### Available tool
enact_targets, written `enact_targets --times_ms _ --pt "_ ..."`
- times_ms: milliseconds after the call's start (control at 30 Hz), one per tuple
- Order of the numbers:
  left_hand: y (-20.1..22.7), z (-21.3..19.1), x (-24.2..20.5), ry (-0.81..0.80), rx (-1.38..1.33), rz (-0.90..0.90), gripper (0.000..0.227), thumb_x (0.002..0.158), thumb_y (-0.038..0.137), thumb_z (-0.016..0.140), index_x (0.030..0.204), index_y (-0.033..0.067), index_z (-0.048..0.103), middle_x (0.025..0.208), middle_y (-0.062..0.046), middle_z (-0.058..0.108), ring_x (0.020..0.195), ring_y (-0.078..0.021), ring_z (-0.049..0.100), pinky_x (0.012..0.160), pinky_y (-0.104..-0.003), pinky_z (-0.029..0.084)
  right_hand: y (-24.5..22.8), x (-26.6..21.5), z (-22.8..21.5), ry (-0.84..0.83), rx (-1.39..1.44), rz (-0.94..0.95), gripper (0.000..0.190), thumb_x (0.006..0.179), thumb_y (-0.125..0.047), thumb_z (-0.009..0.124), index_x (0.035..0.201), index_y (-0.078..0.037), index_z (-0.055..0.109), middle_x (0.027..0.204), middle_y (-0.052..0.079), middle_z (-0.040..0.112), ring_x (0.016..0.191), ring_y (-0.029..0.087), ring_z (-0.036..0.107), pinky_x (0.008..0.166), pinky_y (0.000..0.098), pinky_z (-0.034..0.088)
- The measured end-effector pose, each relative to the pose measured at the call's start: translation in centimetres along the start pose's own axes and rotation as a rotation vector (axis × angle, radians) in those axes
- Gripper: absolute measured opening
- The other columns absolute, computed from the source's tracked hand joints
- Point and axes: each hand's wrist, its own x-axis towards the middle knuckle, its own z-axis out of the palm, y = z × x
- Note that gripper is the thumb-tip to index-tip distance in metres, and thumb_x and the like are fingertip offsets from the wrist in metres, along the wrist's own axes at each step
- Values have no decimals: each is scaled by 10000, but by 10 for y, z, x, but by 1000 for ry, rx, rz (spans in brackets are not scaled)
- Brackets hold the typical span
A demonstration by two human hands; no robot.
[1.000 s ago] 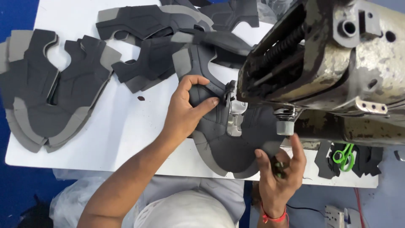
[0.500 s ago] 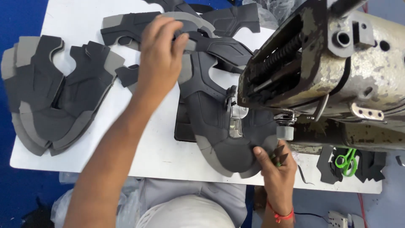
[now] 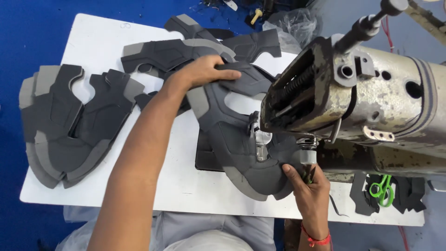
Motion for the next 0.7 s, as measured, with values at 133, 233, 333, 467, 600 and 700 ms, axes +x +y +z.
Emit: enact_targets --times_ms 133,233,333,467,600,700 --pt "30 -42 -67 210 47 89 698 691 689 841 895 37 699 825 -104 706 774 -241 688 690 -385 532 -17 1 -6 -60 38 -56 158 903 -143 782 962 -17 707 677 -42 588 579 24 440 491 222 335" --pt "54 -64 -134 504 146 179 599 777 545 907 941 16 677 820 -94 691 743 -218 665 676 -356 516 -38 -13 -11 77 -46 -190 283 919 -145 717 1159 -9 652 850 -9 624 699 28 504 593 200 392" --pt "72 -71 -192 676 78 177 464 868 410 904 975 25 669 789 -70 674 701 -177 626 633 -320 492 -28 -29 -22 277 63 -310 304 1045 -126 566 1324 -8 585 1017 40 633 733 51 519 577 174 368" --pt "91 -51 -236 837 50 176 343 946 269 875 973 29 632 726 -58 633 628 -133 589 578 -294 458 -35 -51 -8 -11 81 -523 333 1070 -243 549 1310 -38 654 932 73 701 723 87 612 625 188 432" --pt "112 -33 -255 1009 157 334 296 986 197 865 1016 39 616 764 -44 645 659 -154 615 614 -304 468 -97 -54 52 -182 -327 -744 380 877 -210 825 1136 -13 628 834 110 712 586 151 670 511 302 517" --pt "124 -32 -261 1038 291 463 285 1004 174 867 1050 46 617 820 -48 655 714 -194 622 687 -336 492 -138 -49 81 -209 -348 -879 397 897 -261 828 1107 -13 601 808 88 708 586 154 694 490 286 520"
